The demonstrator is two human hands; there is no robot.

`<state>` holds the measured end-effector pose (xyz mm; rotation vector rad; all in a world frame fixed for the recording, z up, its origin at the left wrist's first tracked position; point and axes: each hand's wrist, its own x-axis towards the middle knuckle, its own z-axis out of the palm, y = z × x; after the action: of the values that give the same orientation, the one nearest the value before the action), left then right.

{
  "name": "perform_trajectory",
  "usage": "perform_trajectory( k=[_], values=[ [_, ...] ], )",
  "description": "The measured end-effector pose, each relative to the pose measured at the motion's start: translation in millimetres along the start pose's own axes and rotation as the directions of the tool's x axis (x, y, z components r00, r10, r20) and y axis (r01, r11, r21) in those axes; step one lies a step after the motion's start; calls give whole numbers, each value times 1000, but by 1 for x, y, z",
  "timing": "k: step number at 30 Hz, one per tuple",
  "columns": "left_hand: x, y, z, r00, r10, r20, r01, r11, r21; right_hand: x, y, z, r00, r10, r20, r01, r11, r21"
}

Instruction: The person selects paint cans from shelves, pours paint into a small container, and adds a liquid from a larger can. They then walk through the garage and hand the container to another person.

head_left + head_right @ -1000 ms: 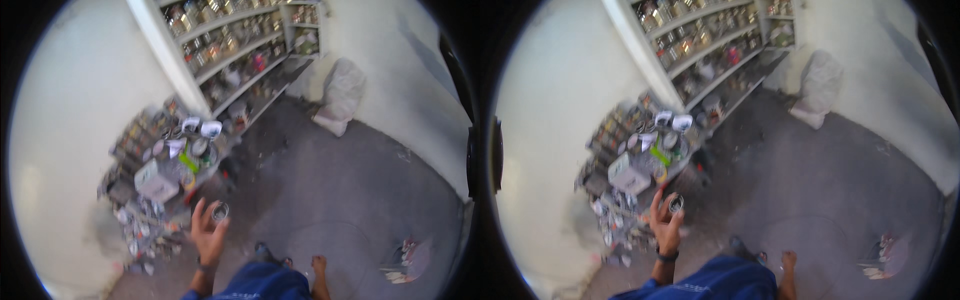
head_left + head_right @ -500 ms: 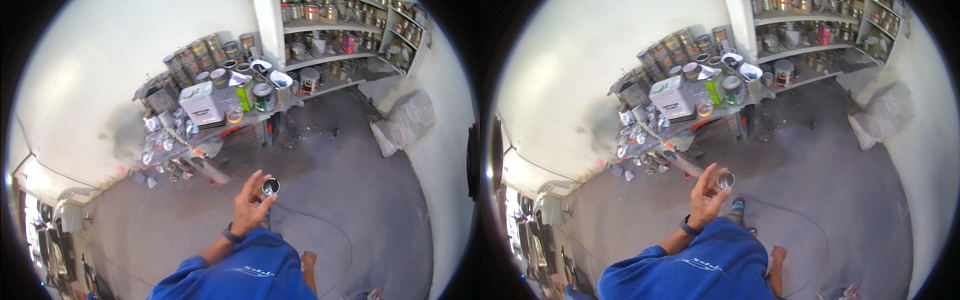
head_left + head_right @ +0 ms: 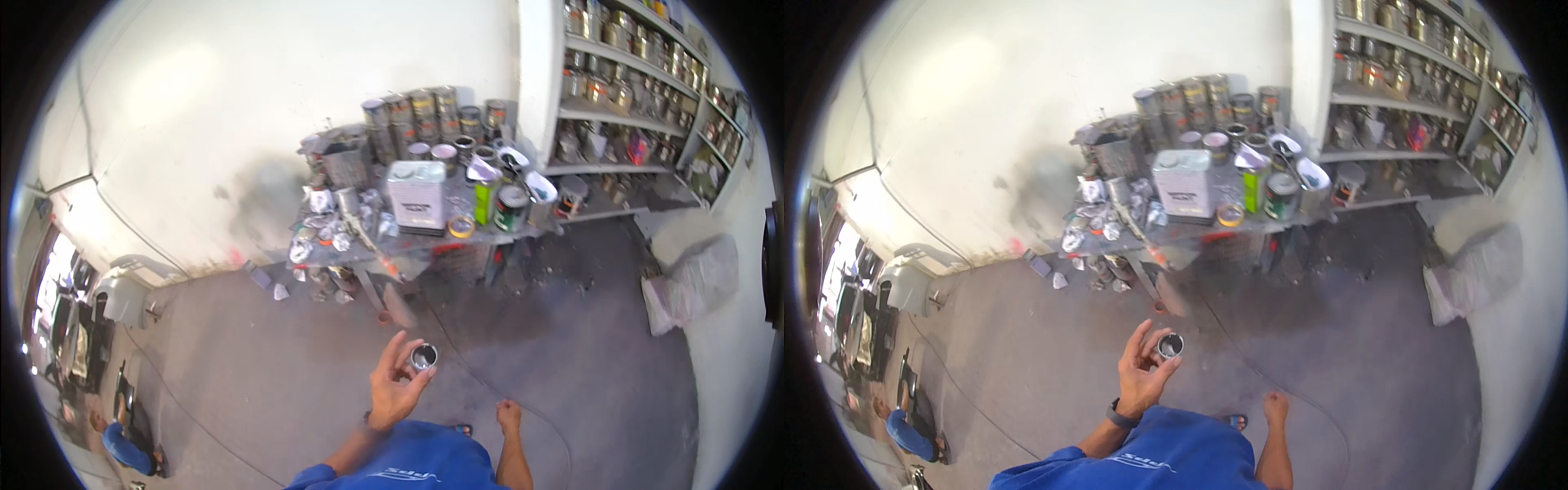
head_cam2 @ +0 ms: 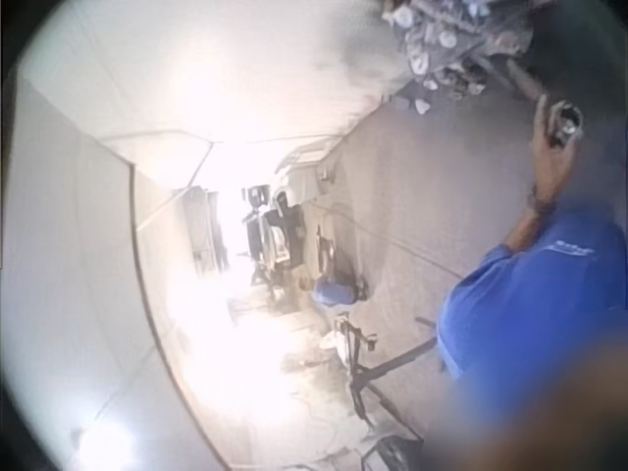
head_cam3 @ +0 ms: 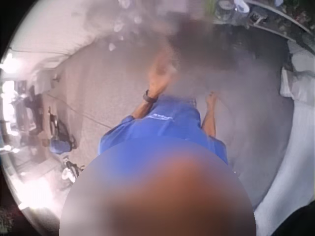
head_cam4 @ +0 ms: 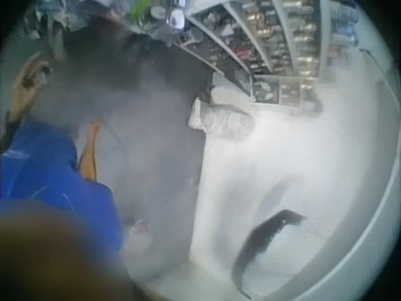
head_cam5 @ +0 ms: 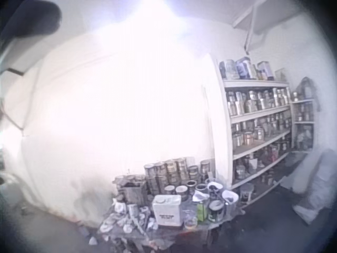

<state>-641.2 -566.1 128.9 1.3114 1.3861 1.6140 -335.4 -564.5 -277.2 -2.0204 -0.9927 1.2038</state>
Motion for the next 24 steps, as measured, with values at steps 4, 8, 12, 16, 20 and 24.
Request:
perform_trajectory(
  k=[4, 8, 12, 16, 20, 24],
  values=[
    [-3, -3, -60, 989, -77, -126, 66, 994, -90, -53, -17, 50, 989, 85, 122, -57, 974, -221],
    [-11, -12, -133, 978, -86, -188, 67, 992, -102, -101, -20, 92, 956, 208, 205, -160, 960, -228],
    [-25, -19, -217, 969, -17, -246, 4, 999, -52, -133, -10, 137, 989, 82, 124, -31, 930, -365],
    [-34, -14, -295, 929, -3, -371, -17, 999, -50, -132, -42, 182, 976, -127, 177, 189, 898, -396],
    [-57, -19, -353, 829, -30, -558, 14, 999, -33, -118, -134, 233, 912, -77, 404, 245, 891, -382],
    [-86, -33, -402, 667, -27, -744, 63, 998, 21, -112, -241, 300, 771, -291, 567, 534, 781, -325]
  ],
)
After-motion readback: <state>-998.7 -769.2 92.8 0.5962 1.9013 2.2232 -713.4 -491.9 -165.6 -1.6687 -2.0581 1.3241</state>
